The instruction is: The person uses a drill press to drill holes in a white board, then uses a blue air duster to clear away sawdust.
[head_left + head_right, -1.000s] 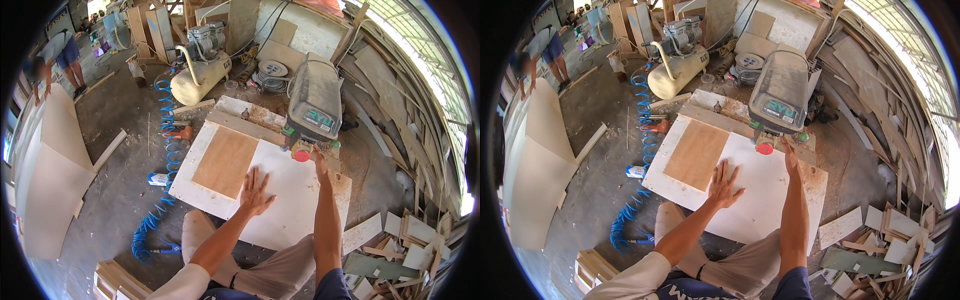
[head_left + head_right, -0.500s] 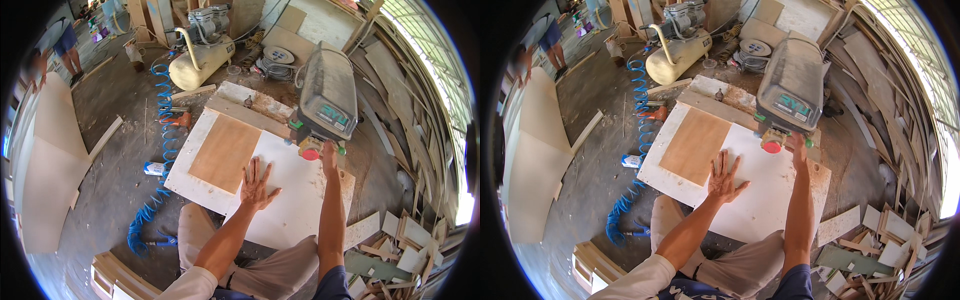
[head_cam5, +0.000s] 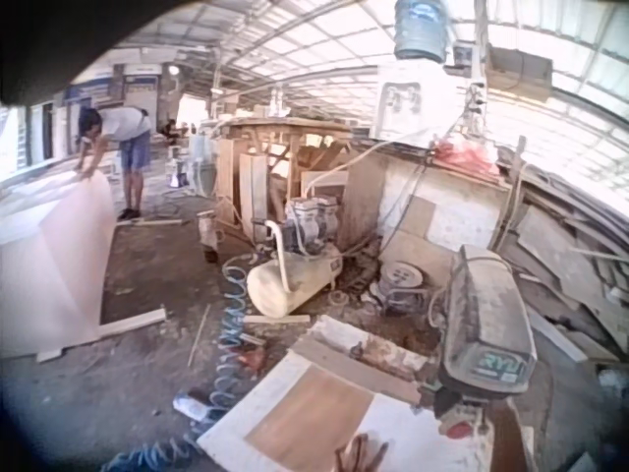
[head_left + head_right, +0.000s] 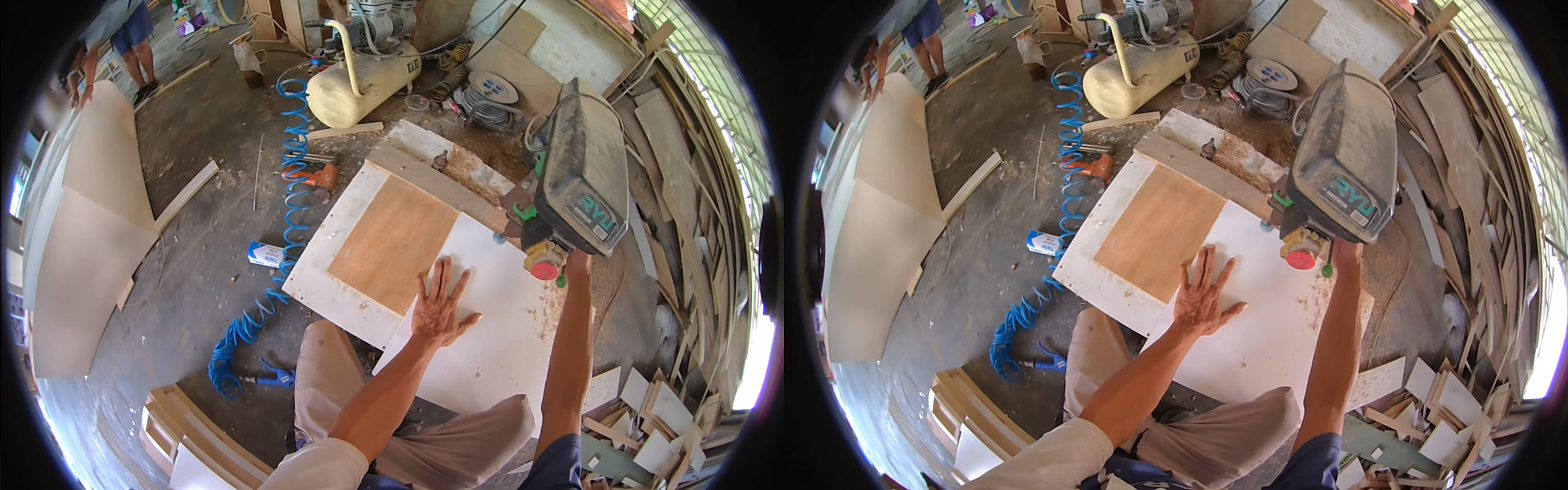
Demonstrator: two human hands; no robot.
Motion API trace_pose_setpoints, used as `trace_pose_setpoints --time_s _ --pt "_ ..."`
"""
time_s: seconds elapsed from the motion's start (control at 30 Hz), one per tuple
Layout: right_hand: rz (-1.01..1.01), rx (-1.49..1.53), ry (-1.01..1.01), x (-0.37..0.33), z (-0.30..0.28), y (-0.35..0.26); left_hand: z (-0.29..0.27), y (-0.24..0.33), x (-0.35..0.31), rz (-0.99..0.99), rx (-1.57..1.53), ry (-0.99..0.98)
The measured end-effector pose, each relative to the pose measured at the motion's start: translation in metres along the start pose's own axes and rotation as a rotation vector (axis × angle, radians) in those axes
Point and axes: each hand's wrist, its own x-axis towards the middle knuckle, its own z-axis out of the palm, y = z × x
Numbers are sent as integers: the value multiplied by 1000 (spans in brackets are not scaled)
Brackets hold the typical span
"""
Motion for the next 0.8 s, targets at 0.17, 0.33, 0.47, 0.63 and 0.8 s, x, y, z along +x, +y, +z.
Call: trace_pose_setpoints --time_s 0.17,0.33,0.47,0.63,0.8 --pt "162 187 82 20 75 -65 -7 -2 -3 -7 2 5" --pt "78 92 317 35 86 -110 -2 10 2 20 3 3" --pt "66 103 306 40 122 -134 -5 2 -1 -8 71 -18" --pt "0 116 456 49 119 -140 -6 5 0 -15 90 -37" --pt "102 117 299 40 133 -159 -10 10 1 -18 88 -51"
